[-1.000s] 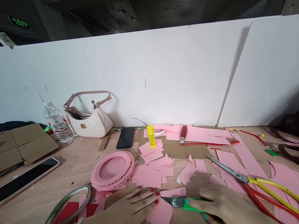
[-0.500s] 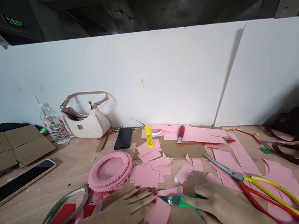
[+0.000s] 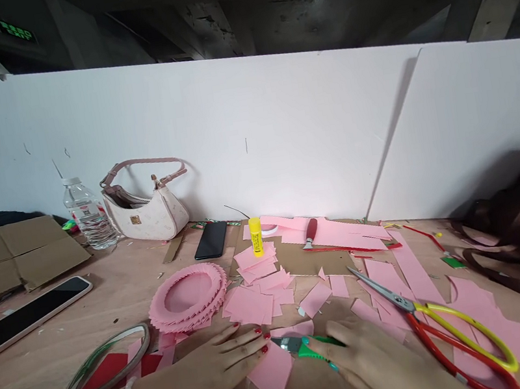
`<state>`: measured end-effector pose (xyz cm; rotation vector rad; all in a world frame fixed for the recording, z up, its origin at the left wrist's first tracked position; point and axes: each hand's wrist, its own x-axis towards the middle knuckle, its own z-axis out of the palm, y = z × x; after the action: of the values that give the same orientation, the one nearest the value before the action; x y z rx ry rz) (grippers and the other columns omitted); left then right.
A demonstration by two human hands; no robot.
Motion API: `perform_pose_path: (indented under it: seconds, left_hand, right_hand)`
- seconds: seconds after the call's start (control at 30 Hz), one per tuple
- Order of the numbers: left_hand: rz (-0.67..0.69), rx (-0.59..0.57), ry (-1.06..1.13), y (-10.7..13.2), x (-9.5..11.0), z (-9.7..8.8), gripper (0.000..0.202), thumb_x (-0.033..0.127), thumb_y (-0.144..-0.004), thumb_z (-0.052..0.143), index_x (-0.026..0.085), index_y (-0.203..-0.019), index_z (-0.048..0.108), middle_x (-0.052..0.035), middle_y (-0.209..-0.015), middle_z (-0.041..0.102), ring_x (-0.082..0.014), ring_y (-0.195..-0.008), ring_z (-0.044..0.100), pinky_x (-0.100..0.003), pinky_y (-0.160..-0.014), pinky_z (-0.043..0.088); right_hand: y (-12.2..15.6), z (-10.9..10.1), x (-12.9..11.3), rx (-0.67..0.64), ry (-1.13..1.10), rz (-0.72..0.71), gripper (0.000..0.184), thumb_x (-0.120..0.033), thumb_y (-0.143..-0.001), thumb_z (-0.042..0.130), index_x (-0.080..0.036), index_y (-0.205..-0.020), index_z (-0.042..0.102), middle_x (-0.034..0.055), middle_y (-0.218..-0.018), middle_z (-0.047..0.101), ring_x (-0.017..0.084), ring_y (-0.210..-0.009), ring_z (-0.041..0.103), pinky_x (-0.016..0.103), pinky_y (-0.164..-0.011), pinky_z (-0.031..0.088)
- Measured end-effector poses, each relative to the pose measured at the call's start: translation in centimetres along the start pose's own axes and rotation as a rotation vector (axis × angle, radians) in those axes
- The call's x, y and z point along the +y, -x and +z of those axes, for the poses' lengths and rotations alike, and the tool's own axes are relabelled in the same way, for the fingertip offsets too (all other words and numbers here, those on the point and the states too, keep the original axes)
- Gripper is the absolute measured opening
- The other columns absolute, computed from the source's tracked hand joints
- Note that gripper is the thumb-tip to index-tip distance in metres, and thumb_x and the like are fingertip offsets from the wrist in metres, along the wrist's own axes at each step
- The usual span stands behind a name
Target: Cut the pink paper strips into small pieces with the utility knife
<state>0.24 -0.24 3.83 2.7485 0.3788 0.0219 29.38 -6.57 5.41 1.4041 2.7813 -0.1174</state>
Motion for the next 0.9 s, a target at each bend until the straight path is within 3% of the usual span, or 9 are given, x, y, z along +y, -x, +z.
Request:
perform_pose_path:
  seconds: [0.13, 0.33, 0.63, 0.77, 0.9]
  left_hand:
    - [-0.006, 0.015, 0.004, 0.1, 0.0, 0.1, 0.07, 0.03, -0.082, 0.048, 0.017, -0.141, 0.012, -0.0069, -0.144, 0.014, -0.0221, -0.132, 0.013, -0.04, -0.108, 0.013]
    - [0.037, 0.043, -0.009, 0.1, 0.0, 0.0, 0.069, 0.033, -0.083, 0.048, 0.013, -0.14, 0.015, -0.0094, -0.144, 0.016, -0.0221, -0.132, 0.015, -0.036, -0.108, 0.013]
    - [0.048, 0.019, -0.033, -0.1, 0.3, -0.9, 0.067, 0.033, -0.083, 0.046, 0.008, -0.139, 0.019, -0.0131, -0.143, 0.019, -0.0219, -0.132, 0.015, -0.038, -0.108, 0.015]
    - [0.026, 0.0, -0.024, -0.1, 0.5, -0.9, 0.067, 0.033, -0.084, 0.046, 0.007, -0.139, 0.019, -0.0139, -0.142, 0.018, -0.0231, -0.131, 0.015, -0.04, -0.108, 0.014]
    - [0.057, 0.036, 0.005, 0.1, 0.2, -0.4, 0.065, 0.036, -0.086, 0.042, 0.012, -0.14, 0.015, -0.0114, -0.143, 0.016, -0.0227, -0.132, 0.014, -0.04, -0.108, 0.013]
  right_hand:
    - [-0.4, -0.3, -0.7, 0.015, -0.047, -0.016, 0.063, -0.006, -0.081, 0.041, -0.039, -0.134, 0.03, 0.003, -0.1, 0.06, 0.02, -0.086, 0.054, 0.03, -0.074, 0.043]
    - [0.0, -0.2, 0.2, -0.003, -0.051, -0.005, 0.058, -0.012, -0.083, 0.041, -0.039, -0.133, 0.032, 0.0039, -0.098, 0.061, 0.02, -0.082, 0.056, 0.03, -0.07, 0.046]
    - [-0.8, -0.3, -0.7, 0.0, -0.055, 0.001, 0.064, -0.009, -0.081, 0.043, -0.039, -0.135, 0.026, 0.0033, -0.121, 0.053, 0.024, -0.11, 0.048, 0.037, -0.09, 0.041]
    - [-1.0, -0.5, -1.2, 0.019, -0.015, 0.01, 0.064, -0.009, -0.08, 0.044, -0.038, -0.135, 0.027, 0.0049, -0.109, 0.059, 0.024, -0.101, 0.052, 0.039, -0.086, 0.044]
    - [-1.2, -0.4, -1.4, 0.118, -0.031, -0.051, 0.059, -0.01, -0.081, 0.042, -0.037, -0.133, 0.032, 0.0038, -0.109, 0.06, 0.023, -0.101, 0.051, 0.038, -0.086, 0.042]
